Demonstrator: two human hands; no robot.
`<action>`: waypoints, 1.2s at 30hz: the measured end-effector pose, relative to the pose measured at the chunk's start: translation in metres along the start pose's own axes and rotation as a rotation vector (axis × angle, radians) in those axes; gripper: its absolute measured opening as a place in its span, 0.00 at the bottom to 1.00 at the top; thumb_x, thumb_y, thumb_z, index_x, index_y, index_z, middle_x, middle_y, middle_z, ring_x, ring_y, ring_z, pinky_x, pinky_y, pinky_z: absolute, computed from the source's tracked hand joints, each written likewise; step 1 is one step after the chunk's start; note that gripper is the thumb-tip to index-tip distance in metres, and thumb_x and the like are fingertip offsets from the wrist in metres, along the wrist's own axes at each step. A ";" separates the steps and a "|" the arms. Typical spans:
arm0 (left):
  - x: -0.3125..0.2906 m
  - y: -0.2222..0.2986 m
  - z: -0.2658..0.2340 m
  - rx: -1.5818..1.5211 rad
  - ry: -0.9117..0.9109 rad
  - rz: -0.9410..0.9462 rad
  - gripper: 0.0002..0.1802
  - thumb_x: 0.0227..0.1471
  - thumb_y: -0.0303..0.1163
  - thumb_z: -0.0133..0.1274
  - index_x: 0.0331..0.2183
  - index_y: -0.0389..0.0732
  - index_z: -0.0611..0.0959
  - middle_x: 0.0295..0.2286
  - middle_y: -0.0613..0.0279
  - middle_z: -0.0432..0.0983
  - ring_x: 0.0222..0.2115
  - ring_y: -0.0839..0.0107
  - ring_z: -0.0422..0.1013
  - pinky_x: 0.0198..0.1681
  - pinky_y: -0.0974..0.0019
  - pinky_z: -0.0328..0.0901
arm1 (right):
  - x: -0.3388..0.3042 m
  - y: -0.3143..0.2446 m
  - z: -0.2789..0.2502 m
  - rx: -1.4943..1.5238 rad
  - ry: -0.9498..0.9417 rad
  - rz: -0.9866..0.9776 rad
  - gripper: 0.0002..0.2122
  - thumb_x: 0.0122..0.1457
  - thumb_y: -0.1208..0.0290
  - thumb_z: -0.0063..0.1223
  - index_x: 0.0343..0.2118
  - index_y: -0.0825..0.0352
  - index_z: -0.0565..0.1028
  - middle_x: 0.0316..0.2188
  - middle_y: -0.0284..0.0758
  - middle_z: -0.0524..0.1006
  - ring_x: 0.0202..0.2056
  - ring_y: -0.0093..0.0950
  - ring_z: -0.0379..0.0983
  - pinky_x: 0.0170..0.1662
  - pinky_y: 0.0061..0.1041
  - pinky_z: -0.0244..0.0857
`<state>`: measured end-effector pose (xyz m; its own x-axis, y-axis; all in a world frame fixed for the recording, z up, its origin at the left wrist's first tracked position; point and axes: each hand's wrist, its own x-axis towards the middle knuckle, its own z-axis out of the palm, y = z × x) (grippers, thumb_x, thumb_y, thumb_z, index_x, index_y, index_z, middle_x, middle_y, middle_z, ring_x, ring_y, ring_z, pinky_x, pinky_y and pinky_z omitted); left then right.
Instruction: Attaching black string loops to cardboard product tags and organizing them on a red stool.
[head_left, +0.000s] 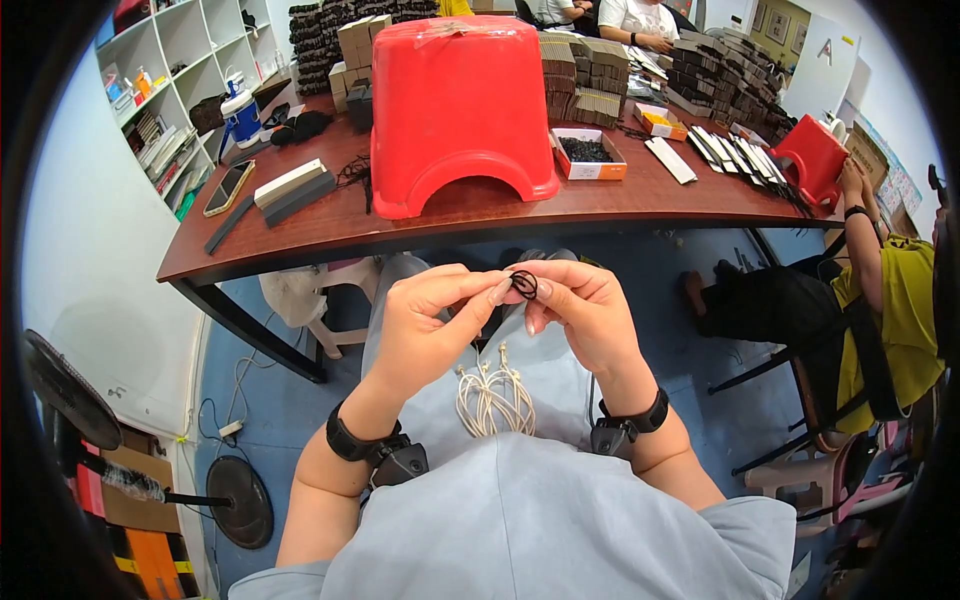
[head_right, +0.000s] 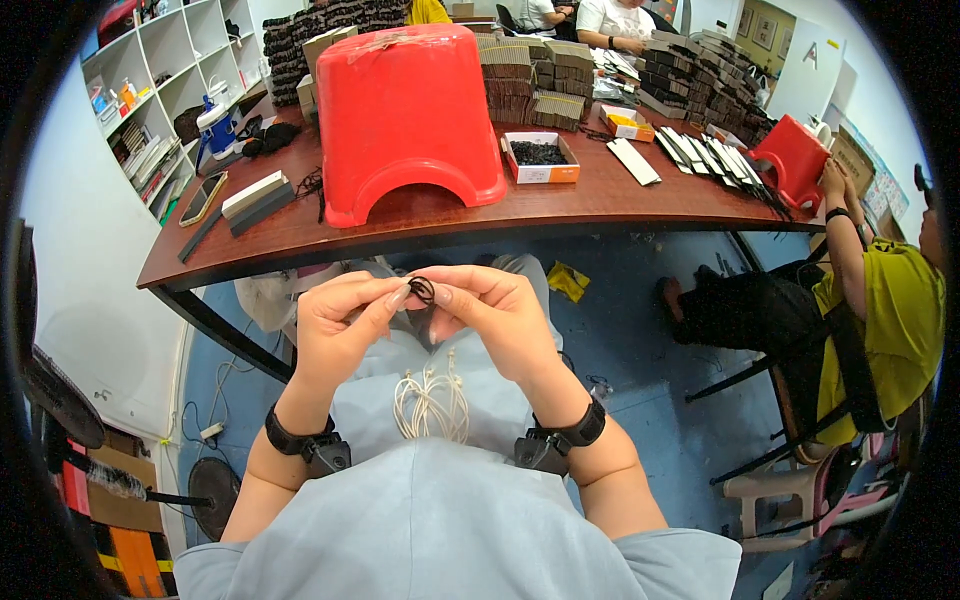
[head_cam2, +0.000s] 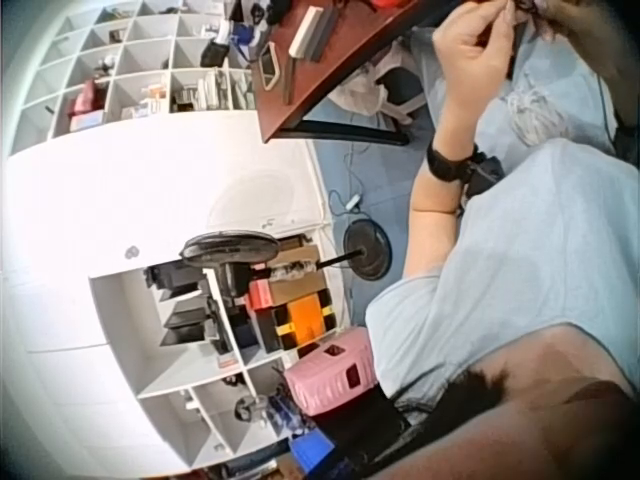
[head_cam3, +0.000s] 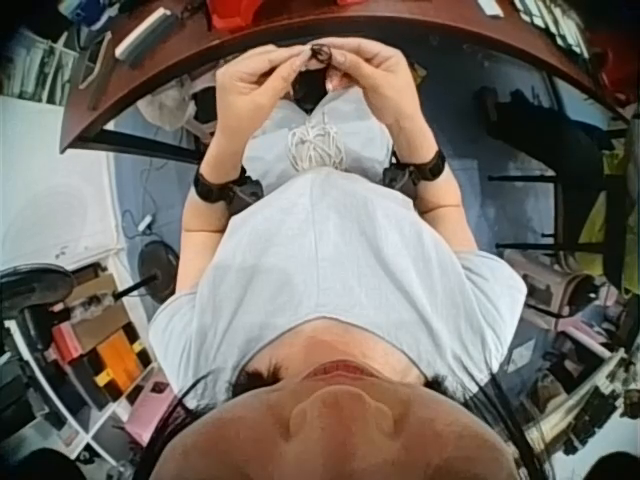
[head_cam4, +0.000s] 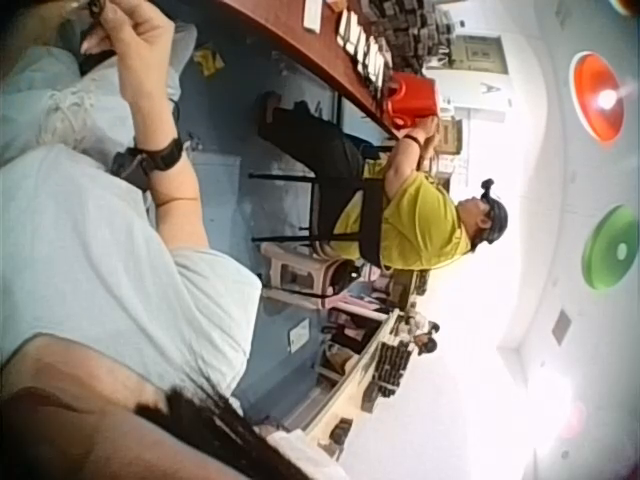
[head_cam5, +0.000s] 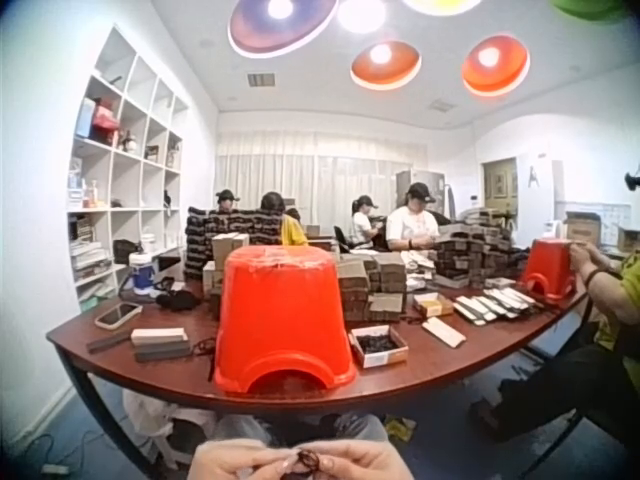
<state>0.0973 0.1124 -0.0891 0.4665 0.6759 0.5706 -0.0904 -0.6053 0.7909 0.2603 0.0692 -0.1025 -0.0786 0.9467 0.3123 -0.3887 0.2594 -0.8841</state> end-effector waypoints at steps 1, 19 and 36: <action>0.000 -0.002 0.001 0.064 0.023 0.083 0.08 0.41 0.22 0.49 0.29 0.34 0.78 0.15 0.65 0.68 0.14 0.84 0.60 0.16 0.81 0.54 | -0.001 -0.001 0.002 -0.060 0.016 -0.015 0.10 0.51 0.77 0.44 0.37 0.72 0.69 0.28 0.36 0.73 0.23 0.16 0.68 0.27 0.13 0.63; -0.002 -0.001 0.005 -0.024 0.082 0.038 0.07 0.42 0.20 0.48 0.29 0.32 0.77 0.16 0.67 0.66 0.14 0.85 0.60 0.15 0.83 0.53 | 0.005 -0.001 0.007 -1.072 0.125 -0.847 0.09 0.40 0.83 0.51 0.28 0.71 0.73 0.28 0.38 0.73 0.27 0.28 0.72 0.28 0.19 0.66; 0.000 0.001 0.009 -0.154 0.078 -0.122 0.08 0.43 0.23 0.48 0.30 0.32 0.77 0.18 0.68 0.66 0.15 0.85 0.60 0.16 0.82 0.55 | 0.008 0.001 0.008 -1.111 0.184 -0.896 0.08 0.38 0.86 0.50 0.25 0.71 0.71 0.26 0.38 0.73 0.22 0.27 0.71 0.23 0.18 0.65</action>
<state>0.1055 0.1076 -0.0900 0.4136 0.7742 0.4791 -0.1735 -0.4495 0.8763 0.2519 0.0755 -0.0985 -0.0447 0.3763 0.9254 0.6675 0.7005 -0.2526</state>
